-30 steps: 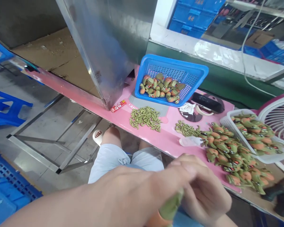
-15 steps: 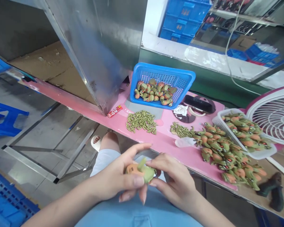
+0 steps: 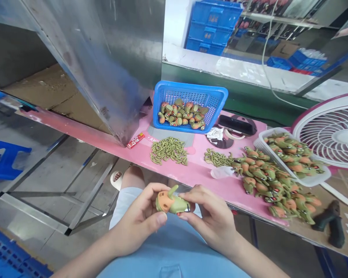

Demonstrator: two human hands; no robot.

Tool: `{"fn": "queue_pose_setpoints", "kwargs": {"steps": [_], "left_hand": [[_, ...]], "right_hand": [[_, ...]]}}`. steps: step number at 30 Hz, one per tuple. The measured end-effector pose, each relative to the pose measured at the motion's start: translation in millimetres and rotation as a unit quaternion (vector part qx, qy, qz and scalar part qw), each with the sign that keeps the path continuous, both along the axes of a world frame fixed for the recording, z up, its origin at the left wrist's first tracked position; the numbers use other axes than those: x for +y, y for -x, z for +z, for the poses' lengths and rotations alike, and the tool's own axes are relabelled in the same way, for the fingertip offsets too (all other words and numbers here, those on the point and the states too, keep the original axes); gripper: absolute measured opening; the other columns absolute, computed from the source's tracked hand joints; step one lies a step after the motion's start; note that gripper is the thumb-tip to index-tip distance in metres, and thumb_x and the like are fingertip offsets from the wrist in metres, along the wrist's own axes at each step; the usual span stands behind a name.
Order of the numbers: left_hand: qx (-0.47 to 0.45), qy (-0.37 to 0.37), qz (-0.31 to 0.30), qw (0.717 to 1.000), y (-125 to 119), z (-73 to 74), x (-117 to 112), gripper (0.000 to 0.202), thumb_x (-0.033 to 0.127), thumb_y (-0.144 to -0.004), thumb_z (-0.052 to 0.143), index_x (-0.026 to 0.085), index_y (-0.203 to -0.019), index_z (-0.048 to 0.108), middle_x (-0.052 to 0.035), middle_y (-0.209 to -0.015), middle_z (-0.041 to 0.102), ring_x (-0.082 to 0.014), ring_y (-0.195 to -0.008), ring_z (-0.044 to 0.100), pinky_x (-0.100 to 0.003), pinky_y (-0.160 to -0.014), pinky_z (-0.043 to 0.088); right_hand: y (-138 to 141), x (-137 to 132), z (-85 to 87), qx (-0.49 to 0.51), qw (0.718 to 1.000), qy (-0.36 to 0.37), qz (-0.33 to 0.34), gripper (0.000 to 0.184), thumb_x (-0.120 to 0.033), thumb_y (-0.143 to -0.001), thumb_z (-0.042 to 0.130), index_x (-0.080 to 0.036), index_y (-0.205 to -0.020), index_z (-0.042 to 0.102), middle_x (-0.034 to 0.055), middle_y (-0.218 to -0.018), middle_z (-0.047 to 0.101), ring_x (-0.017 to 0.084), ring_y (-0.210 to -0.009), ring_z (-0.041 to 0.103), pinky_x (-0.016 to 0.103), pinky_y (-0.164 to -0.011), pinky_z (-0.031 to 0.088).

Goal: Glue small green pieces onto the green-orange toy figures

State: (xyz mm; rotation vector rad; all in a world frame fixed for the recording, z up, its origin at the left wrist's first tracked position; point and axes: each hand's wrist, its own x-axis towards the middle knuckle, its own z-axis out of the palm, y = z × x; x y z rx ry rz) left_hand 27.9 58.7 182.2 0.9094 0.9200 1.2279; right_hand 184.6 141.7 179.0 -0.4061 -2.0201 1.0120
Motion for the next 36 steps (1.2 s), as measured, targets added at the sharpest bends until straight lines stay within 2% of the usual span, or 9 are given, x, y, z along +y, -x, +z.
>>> {"fn": "queue_pose_setpoints", "kwargs": {"steps": [9,12,15,19,21,24,27,30,36], "left_hand": [[-0.004,0.016,0.031,0.999,-1,2.8,-1,0.026,0.033,-0.079,0.060,0.029,-0.103,0.053,0.0004,-0.082,0.051,-0.0095,-0.067,0.048,-0.017,-0.056,0.042],[-0.004,0.027,0.047,0.999,1,1.0,-4,0.026,0.036,-0.077,0.061,0.030,-0.101,0.053,0.0014,-0.078,0.054,-0.0089,-0.063,0.049,-0.017,-0.055,0.042],[-0.002,0.061,0.116,0.991,1,-1.9,-6,0.028,0.043,-0.074,0.063,0.029,-0.097,0.054,0.0028,-0.068,0.058,-0.0094,-0.060,0.050,-0.016,-0.052,0.040],[0.002,0.108,0.191,0.976,-3,-3.5,-3,0.032,0.044,-0.067,0.070,0.025,-0.088,0.056,0.0047,-0.061,0.055,-0.0080,-0.053,0.046,-0.016,-0.049,0.037],[0.002,0.114,0.194,0.974,-5,-3.0,0,0.034,0.045,-0.064,0.071,0.025,-0.087,0.056,0.0054,-0.062,0.055,-0.0070,-0.051,0.044,-0.017,-0.048,0.037],[0.014,0.109,0.191,0.975,-8,-2.2,4,0.039,0.048,-0.063,0.071,0.023,-0.090,0.057,0.0043,-0.062,0.055,-0.0077,-0.050,0.043,-0.019,-0.049,0.036],[0.032,0.103,0.194,0.975,-7,-3.4,5,0.043,0.050,-0.063,0.070,0.021,-0.093,0.058,0.0030,-0.059,0.052,-0.0093,-0.051,0.042,-0.020,-0.048,0.035],[0.011,0.090,0.188,0.978,-5,-8.0,4,0.040,0.047,-0.067,0.068,0.021,-0.096,0.057,0.0021,-0.063,0.053,-0.0096,-0.051,0.042,-0.021,-0.048,0.035],[-0.021,0.032,0.135,0.990,-1,-19.2,4,0.034,0.040,-0.074,0.064,0.022,-0.101,0.054,0.0003,-0.071,0.054,-0.0088,-0.053,0.044,-0.021,-0.048,0.038]], "right_hand": [[-1,2,-0.4,0.015,1.000,0.002,0.012,0.023,-0.019,-0.084,0.056,-0.017,-0.107,0.053,0.0031,-0.074,0.053,0.011,-0.062,0.049,0.022,-0.055,0.044],[-7,-1,-13.8,-0.014,1.000,0.020,0.009,0.030,-0.024,-0.086,0.054,-0.020,-0.115,0.049,0.0042,-0.081,0.056,0.011,-0.065,0.051,0.023,-0.059,0.047],[-22,-4,-48.0,-0.025,0.992,0.035,-0.115,0.025,-0.034,-0.084,0.055,-0.021,-0.105,0.052,0.0016,-0.078,0.054,0.011,-0.061,0.050,0.021,-0.055,0.046],[-46,12,-95.6,0.005,0.922,0.050,-0.385,0.032,-0.028,-0.082,0.057,-0.021,-0.107,0.038,0.0059,-0.097,0.041,0.013,-0.075,0.046,0.024,-0.063,0.043],[-53,29,-108.5,-0.001,0.889,0.067,-0.452,0.044,-0.034,-0.079,0.059,-0.019,-0.113,0.034,0.0104,-0.107,0.038,0.017,-0.086,0.044,0.030,-0.069,0.042],[-56,55,-117.1,-0.034,0.875,0.100,-0.473,0.049,-0.045,-0.074,0.059,-0.014,-0.108,0.041,0.0124,-0.101,0.044,0.023,-0.087,0.045,0.038,-0.074,0.040],[-52,68,-118.1,-0.054,0.880,0.122,-0.456,0.042,-0.050,-0.073,0.056,-0.014,-0.092,0.048,0.0082,-0.082,0.050,0.023,-0.078,0.046,0.040,-0.072,0.040],[-43,62,-109.1,-0.040,0.894,0.132,-0.427,0.039,-0.051,-0.077,0.049,-0.015,-0.092,0.044,0.0072,-0.084,0.049,0.022,-0.078,0.048,0.038,-0.072,0.040],[-29,27,-54.3,-0.002,0.949,0.139,-0.283,0.033,-0.042,-0.077,0.054,-0.019,-0.097,0.042,0.0020,-0.079,0.049,0.017,-0.070,0.051,0.028,-0.060,0.044]]}}
